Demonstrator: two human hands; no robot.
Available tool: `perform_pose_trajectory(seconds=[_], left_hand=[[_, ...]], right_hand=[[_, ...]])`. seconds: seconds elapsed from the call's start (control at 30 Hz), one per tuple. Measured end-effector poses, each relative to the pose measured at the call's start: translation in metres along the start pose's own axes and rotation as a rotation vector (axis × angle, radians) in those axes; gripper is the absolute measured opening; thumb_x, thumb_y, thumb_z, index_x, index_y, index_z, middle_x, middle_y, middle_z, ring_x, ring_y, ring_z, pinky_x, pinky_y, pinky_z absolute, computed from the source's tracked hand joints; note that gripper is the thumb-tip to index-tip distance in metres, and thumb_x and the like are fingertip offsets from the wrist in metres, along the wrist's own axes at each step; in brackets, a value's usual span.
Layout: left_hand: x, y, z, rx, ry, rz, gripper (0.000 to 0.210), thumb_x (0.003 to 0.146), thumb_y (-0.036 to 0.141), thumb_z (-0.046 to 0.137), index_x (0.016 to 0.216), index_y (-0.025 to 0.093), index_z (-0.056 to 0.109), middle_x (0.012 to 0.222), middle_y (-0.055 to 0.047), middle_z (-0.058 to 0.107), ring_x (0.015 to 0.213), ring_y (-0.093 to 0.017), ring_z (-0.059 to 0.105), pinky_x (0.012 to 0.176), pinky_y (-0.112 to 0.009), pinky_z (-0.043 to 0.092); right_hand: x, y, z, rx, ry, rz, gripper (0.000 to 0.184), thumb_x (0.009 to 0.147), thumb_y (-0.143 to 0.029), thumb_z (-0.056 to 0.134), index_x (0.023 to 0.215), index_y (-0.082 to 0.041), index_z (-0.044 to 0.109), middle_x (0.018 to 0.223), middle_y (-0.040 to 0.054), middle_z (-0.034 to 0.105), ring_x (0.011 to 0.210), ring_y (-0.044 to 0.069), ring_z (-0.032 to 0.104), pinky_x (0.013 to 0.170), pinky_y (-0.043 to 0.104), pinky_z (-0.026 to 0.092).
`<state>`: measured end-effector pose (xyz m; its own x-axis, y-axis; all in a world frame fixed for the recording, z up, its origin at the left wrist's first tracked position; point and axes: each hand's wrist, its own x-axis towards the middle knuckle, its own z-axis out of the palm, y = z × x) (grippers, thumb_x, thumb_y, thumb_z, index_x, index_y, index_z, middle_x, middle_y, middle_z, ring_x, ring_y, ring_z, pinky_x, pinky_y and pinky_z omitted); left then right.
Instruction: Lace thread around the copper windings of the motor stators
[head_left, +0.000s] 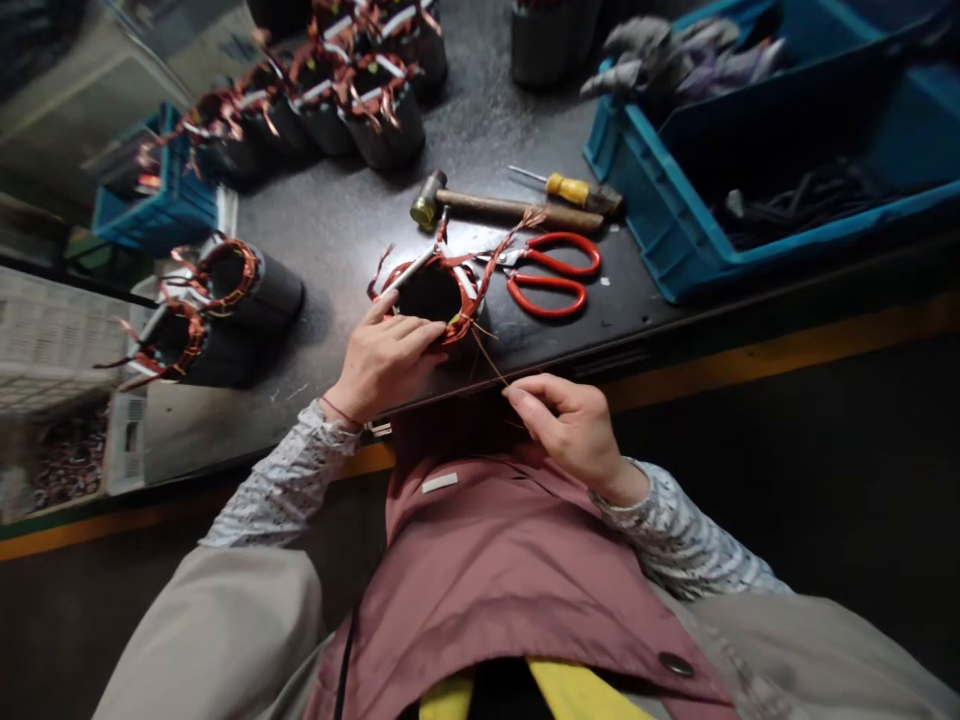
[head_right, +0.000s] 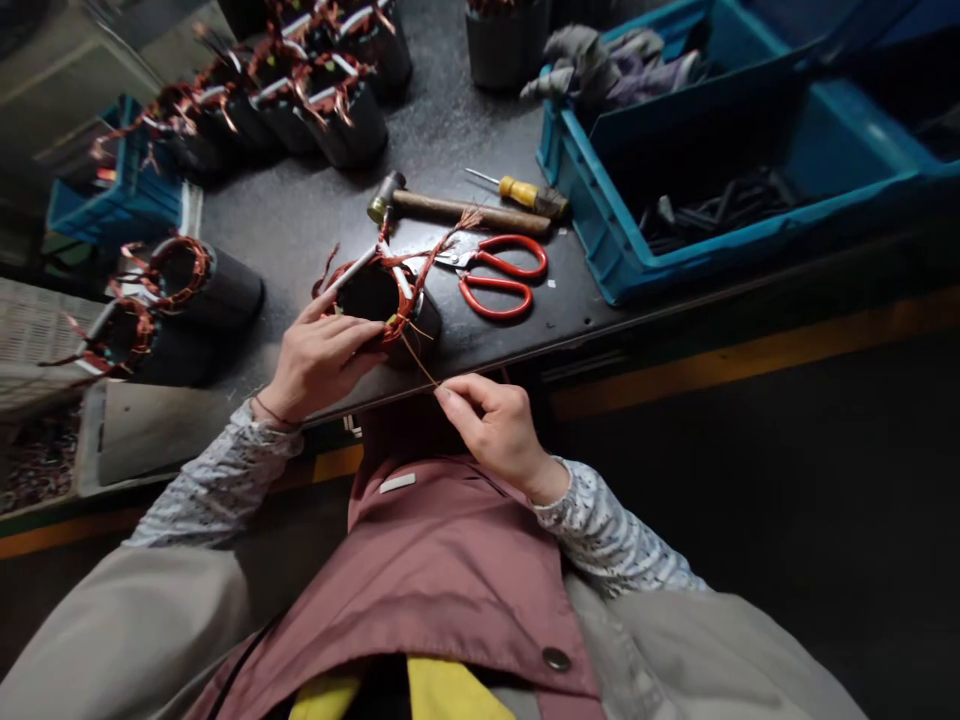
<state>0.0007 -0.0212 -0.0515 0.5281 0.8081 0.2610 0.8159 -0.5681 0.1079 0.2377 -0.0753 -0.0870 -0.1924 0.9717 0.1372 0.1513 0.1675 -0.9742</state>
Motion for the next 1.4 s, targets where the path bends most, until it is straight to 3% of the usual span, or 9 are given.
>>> perform_pose_trajectory(seconds=[0.17,0.3,0.5,0.67,0.93,1.17,1.23,1.33,1.4], left_hand=[[0.007,-0.006,-0.006,-0.152,-0.056,-0.078,0.024,0.09,0.038,0.054,0.096,0.022,0.071,0.089,-0.001,0.075,0.084,-0.016,0.069,0.105,-0.04,0.042],[0.009,-0.004,-0.012,-0.142,-0.196,-0.033,0.038,0.084,0.044,0.059,0.112,0.018,0.066,0.1,-0.006,0.073,0.095,-0.023,0.067,0.11,-0.048,0.037],[0.006,-0.002,-0.001,-0.137,-0.058,-0.133,0.03,0.091,0.042,0.05,0.099,0.022,0.07,0.09,-0.001,0.074,0.082,-0.017,0.068,0.111,-0.045,0.037],[0.008,-0.001,-0.001,-0.189,-0.07,-0.161,0.026,0.088,0.039,0.055,0.098,0.022,0.071,0.088,0.001,0.075,0.084,-0.017,0.069,0.111,-0.046,0.038],[0.02,-0.011,-0.026,-0.379,-0.139,-0.13,0.04,0.091,0.026,0.044,0.127,0.017,0.06,0.124,-0.011,0.065,0.107,-0.02,0.064,0.097,-0.035,0.049],[0.058,-0.028,-0.025,-0.133,-0.47,0.118,0.021,0.087,0.023,0.051,0.09,0.019,0.071,0.091,-0.003,0.07,0.084,-0.017,0.064,0.079,-0.03,0.049],[0.061,-0.029,-0.032,-0.137,-0.394,0.103,0.018,0.088,0.023,0.052,0.083,0.017,0.068,0.085,-0.003,0.067,0.08,-0.017,0.06,0.076,-0.03,0.048],[0.052,-0.026,-0.055,-0.4,-0.133,-0.079,0.02,0.091,0.028,0.052,0.077,0.017,0.06,0.071,-0.001,0.059,0.065,-0.012,0.052,0.065,-0.027,0.045],[0.038,-0.017,-0.071,-0.745,-0.008,-0.223,0.026,0.092,0.035,0.054,0.074,0.017,0.056,0.064,0.001,0.053,0.058,-0.01,0.047,0.056,-0.024,0.041]], right_hand=[[0.0,0.001,0.007,-0.017,-0.017,0.002,0.02,0.087,-0.028,0.058,0.076,-0.016,0.068,0.059,-0.0012,0.061,0.052,0.01,0.051,0.053,0.021,0.04],[0.001,0.002,0.008,-0.117,0.035,-0.075,0.023,0.086,-0.026,0.057,0.066,-0.017,0.063,0.056,-0.0014,0.058,0.051,0.01,0.05,0.055,0.022,0.039],[0.001,0.004,0.007,-0.094,-0.005,-0.125,0.023,0.087,-0.024,0.056,0.068,-0.015,0.065,0.055,-0.0021,0.056,0.049,0.009,0.049,0.053,0.021,0.037],[0.013,0.008,0.011,-0.111,-0.035,-0.099,0.023,0.085,-0.023,0.057,0.065,-0.015,0.065,0.055,-0.0015,0.058,0.05,0.009,0.049,0.055,0.022,0.037],[0.05,0.003,0.04,-0.093,0.029,-0.058,0.022,0.082,-0.02,0.058,0.061,-0.015,0.063,0.058,-0.0003,0.061,0.055,0.011,0.051,0.06,0.023,0.038],[0.052,-0.002,0.052,-0.015,-0.02,0.01,0.027,0.086,-0.029,0.057,0.064,-0.014,0.062,0.056,-0.0006,0.058,0.055,0.01,0.05,0.059,0.023,0.038],[0.042,0.003,0.044,0.052,-0.155,0.123,0.035,0.089,-0.036,0.053,0.064,-0.014,0.061,0.052,-0.0006,0.056,0.05,0.009,0.047,0.055,0.022,0.037],[0.024,0.017,0.021,0.149,-0.478,0.429,0.052,0.094,-0.053,0.041,0.082,-0.01,0.068,0.059,0.005,0.065,0.039,0.008,0.041,0.042,0.022,0.032],[0.015,0.022,-0.001,0.125,-0.462,0.529,0.063,0.091,-0.063,0.04,0.106,-0.009,0.067,0.077,0.0115,0.072,0.039,0.009,0.042,0.038,0.023,0.031]])
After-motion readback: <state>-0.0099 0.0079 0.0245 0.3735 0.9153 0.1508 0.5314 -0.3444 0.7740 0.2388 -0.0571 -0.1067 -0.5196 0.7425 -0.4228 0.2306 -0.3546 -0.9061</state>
